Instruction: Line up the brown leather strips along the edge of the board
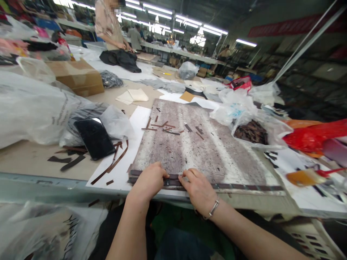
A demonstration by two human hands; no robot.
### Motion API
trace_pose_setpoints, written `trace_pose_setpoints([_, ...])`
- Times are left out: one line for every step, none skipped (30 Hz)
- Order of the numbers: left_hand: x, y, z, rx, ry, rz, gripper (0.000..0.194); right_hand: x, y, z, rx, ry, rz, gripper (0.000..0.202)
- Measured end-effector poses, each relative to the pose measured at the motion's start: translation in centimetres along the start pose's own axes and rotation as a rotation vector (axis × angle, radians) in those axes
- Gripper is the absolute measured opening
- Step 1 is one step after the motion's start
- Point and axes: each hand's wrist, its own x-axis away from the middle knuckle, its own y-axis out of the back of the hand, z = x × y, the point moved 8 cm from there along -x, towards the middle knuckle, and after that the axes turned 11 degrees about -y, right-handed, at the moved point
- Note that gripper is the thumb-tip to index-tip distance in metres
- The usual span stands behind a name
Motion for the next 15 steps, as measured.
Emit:
trace_pose_setpoints([0.0,0.1,-0.3,-0.006,-0.007,-0.02,0.039,-0.1,0.0,-0.3,-0.032,-0.003,0.003,0.034])
trace_pose_setpoints([-0.1,0.2,-0.7,-0.01,-0.025,-0.04,0.039,-0.4,-0.1,-0.7,-0.075,0.002,0.014,0.033])
trace_pose_setpoints([-0.2,0.3,-1.2,-0.008,-0.049,-0.059,0.04,-0.7,-0.1,-1.2,-0.129,0.016,0.035,0.032])
trace_pose_setpoints([-0.4,0.2,-1.7,0.001,-0.076,-0.067,0.04,-1.2,-0.1,-2.0,-0.196,0.035,0.066,0.032])
trace_pose_setpoints([-0.5,0.1,-2.1,0.016,-0.102,-0.064,0.041,-1.9,0.0,-2.9,-0.269,0.044,0.09,0.031])
trace_pose_setpoints([-0.7,-0.1,-2.5,0.032,-0.123,-0.051,0.04,-2.9,0.2,-4.2,-0.339,0.03,0.098,0.029])
trace_pose_setpoints([-0.9,-0.3,-2.7,0.044,-0.136,-0.035,0.04,-4.1,0.6,-5.9,-0.399,-0.014,0.084,0.028])
trace_pose_setpoints([-1.0,-0.5,-2.7,0.053,-0.137,-0.021,0.04,-5.6,1.1,-8.0,-0.436,-0.103,0.033,0.027])
trace_pose_setpoints([-1.1,-0.6,-2.7,0.06,-0.133,-0.012,0.04,-7.2,1.6,-10.4,-0.44,-0.225,-0.041,0.028])
trace_pose_setpoints([-1.2,-0.7,-2.6,0.066,-0.127,-0.006,0.039,-8.9,2.0,-12.7,-0.417,-0.35,-0.102,0.029])
trace_pose_setpoints([-1.3,-0.8,-2.4,0.071,-0.117,-0.004,0.039,-10.6,2.0,-14.7,-0.372,-0.449,-0.122,0.032])
trace_pose_setpoints([-1.4,-0.8,-2.3,0.075,-0.106,-0.001,0.039,-12.3,1.9,-16.3,-0.302,-0.524,-0.126,0.034])
trace_pose_setpoints([-1.4,-0.8,-2.2,0.079,-0.095,0.003,0.039,-14.0,1.6,-17.5,-0.222,-0.567,-0.119,0.035])
trace_pose_setpoints([-1.4,-0.8,-2.1,0.083,-0.083,0.006,0.038,-15.7,1.3,-18.3,-0.19,-0.588,-0.116,0.036])
trace_pose_setpoints([-1.4,-0.8,-2.0,0.086,-0.073,0.008,0.038,-17.2,0.9,-18.9,-0.161,-0.598,-0.114,0.038])
